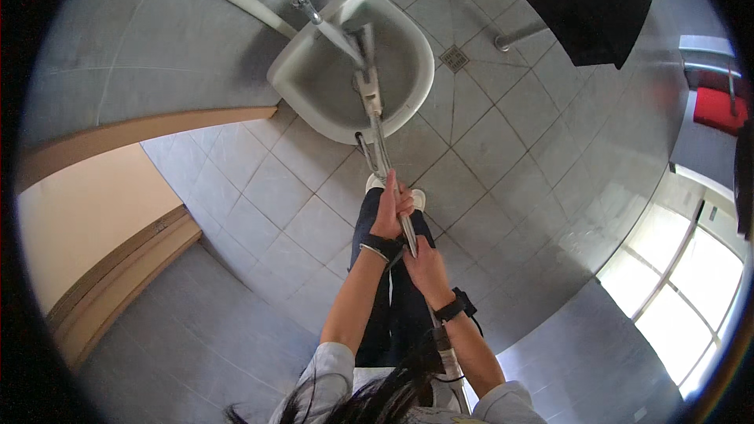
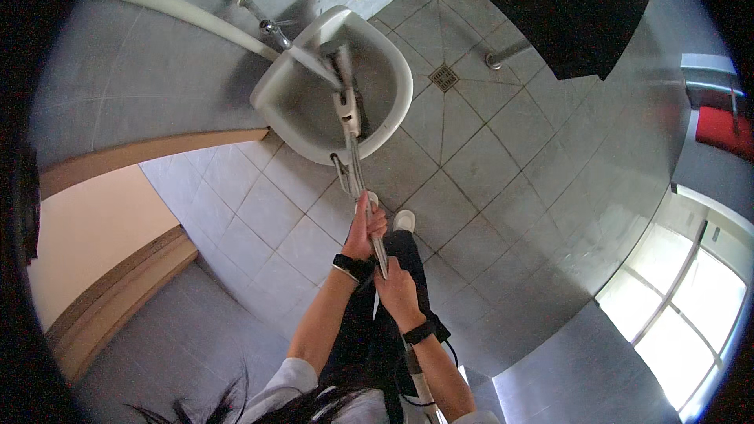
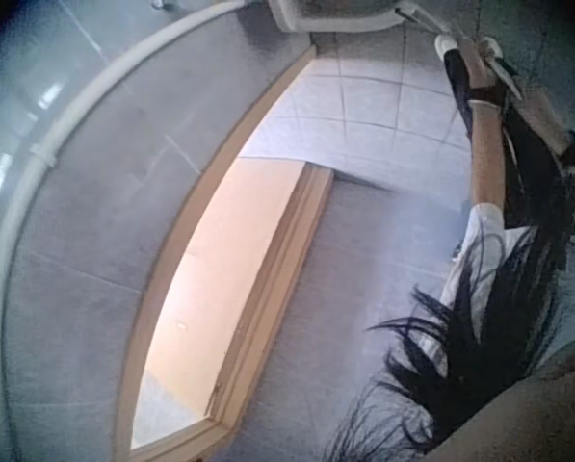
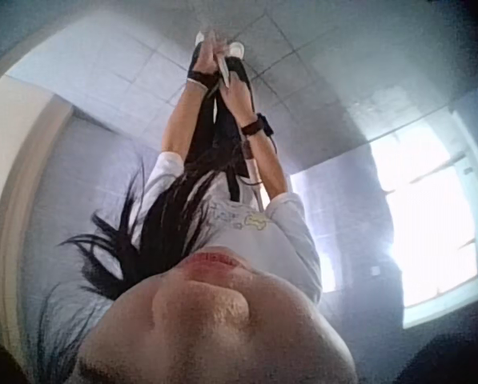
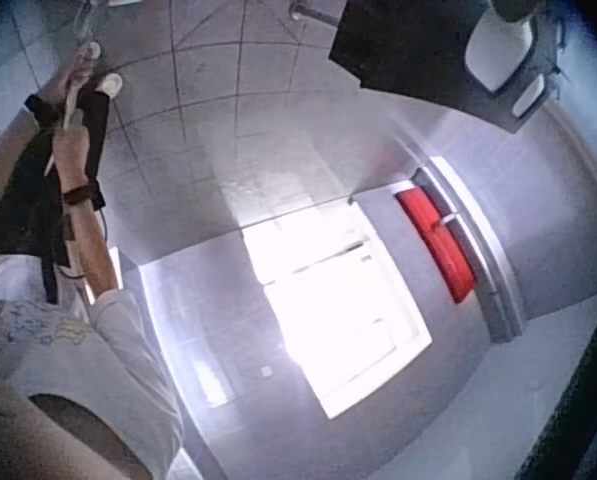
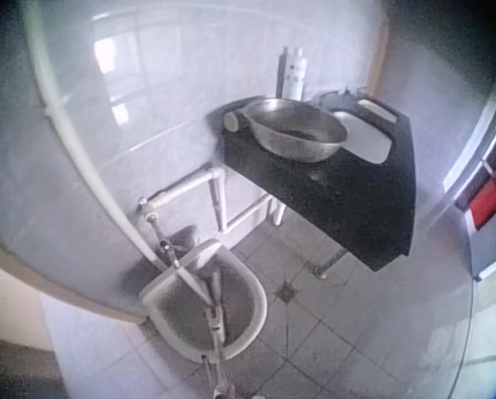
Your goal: The recorder is cleaning a white urinal using a mop and water from a faucet.
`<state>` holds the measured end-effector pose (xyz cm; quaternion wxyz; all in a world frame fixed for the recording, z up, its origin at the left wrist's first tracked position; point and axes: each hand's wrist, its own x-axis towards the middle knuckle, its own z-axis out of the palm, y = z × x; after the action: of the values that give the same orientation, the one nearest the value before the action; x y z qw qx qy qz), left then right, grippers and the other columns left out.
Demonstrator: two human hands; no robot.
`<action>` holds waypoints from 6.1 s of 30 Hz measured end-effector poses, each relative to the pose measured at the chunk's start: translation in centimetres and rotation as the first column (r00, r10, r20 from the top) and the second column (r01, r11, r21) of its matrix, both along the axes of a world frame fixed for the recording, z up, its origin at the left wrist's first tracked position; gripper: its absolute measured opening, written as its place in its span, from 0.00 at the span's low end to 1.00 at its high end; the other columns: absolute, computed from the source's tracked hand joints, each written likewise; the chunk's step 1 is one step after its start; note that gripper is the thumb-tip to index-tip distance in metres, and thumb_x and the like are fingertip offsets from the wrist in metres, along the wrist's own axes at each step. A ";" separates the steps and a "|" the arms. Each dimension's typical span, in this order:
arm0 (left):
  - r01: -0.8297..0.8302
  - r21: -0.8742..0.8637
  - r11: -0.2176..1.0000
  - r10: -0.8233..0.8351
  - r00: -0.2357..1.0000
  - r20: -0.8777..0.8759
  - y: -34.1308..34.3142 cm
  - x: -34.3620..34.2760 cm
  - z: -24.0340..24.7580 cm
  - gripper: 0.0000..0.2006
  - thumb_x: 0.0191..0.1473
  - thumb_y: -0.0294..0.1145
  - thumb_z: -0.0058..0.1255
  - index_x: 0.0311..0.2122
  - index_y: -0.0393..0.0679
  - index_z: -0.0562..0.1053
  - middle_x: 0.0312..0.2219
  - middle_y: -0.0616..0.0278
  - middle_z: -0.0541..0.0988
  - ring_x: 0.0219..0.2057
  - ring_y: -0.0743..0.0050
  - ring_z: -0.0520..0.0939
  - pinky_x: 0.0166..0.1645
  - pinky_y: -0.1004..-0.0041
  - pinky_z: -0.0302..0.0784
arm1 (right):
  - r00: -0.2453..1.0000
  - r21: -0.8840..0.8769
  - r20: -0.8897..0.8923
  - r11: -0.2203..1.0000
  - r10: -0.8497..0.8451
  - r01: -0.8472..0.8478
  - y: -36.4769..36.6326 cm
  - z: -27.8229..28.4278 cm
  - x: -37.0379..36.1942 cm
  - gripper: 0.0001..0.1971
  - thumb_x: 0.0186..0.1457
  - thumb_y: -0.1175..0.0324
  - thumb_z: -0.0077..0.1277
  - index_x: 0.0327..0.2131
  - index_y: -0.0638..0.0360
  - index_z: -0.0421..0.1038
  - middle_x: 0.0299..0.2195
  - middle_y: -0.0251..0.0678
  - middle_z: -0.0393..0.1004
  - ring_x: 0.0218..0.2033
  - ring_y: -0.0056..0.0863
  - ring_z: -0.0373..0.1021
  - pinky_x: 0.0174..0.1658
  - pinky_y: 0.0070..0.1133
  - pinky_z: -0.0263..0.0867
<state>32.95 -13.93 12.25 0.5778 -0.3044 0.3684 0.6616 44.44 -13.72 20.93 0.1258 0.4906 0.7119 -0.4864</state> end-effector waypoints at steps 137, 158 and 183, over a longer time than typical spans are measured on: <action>0.124 0.017 0.992 -0.111 0.931 -0.349 -4.2 -0.9 10.3 0.20 0.51 0.44 0.37 0.45 0.42 0.59 0.32 0.59 0.70 0.26 0.71 0.74 0.32 0.74 0.70 | 0.880 0.049 -0.465 0.995 0.100 -0.087 11.9 -1.7 -17.5 0.20 0.47 0.55 0.45 0.17 0.64 0.70 0.09 0.41 0.63 0.10 0.33 0.62 0.17 0.27 0.55; 0.324 -0.914 0.244 -0.256 -0.887 -0.383 4.5 -18.0 -1.4 0.20 0.44 0.40 0.45 0.42 0.41 0.68 0.46 0.50 0.65 0.49 0.58 0.65 0.55 0.56 0.52 | 0.871 -0.187 -0.443 0.972 -0.211 0.141 9.1 -5.0 -12.5 0.22 0.46 0.56 0.48 0.11 0.67 0.64 0.06 0.32 0.56 0.10 0.16 0.53 0.14 0.21 0.49; 0.323 -0.946 0.015 -0.010 -0.946 -0.324 5.1 -19.5 -4.8 0.19 0.52 0.37 0.33 0.50 0.43 0.60 0.52 0.55 0.57 0.56 0.65 0.54 0.57 0.56 0.44 | 0.869 -0.027 -0.473 0.989 -0.143 0.148 9.3 -1.3 -12.1 0.22 0.46 0.57 0.45 0.10 0.66 0.62 0.06 0.44 0.57 0.08 0.39 0.56 0.15 0.30 0.51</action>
<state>13.48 -8.78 7.50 0.3032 0.7476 0.5872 -0.0659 32.36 -4.42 19.58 -0.0916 0.4097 0.6846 -0.5959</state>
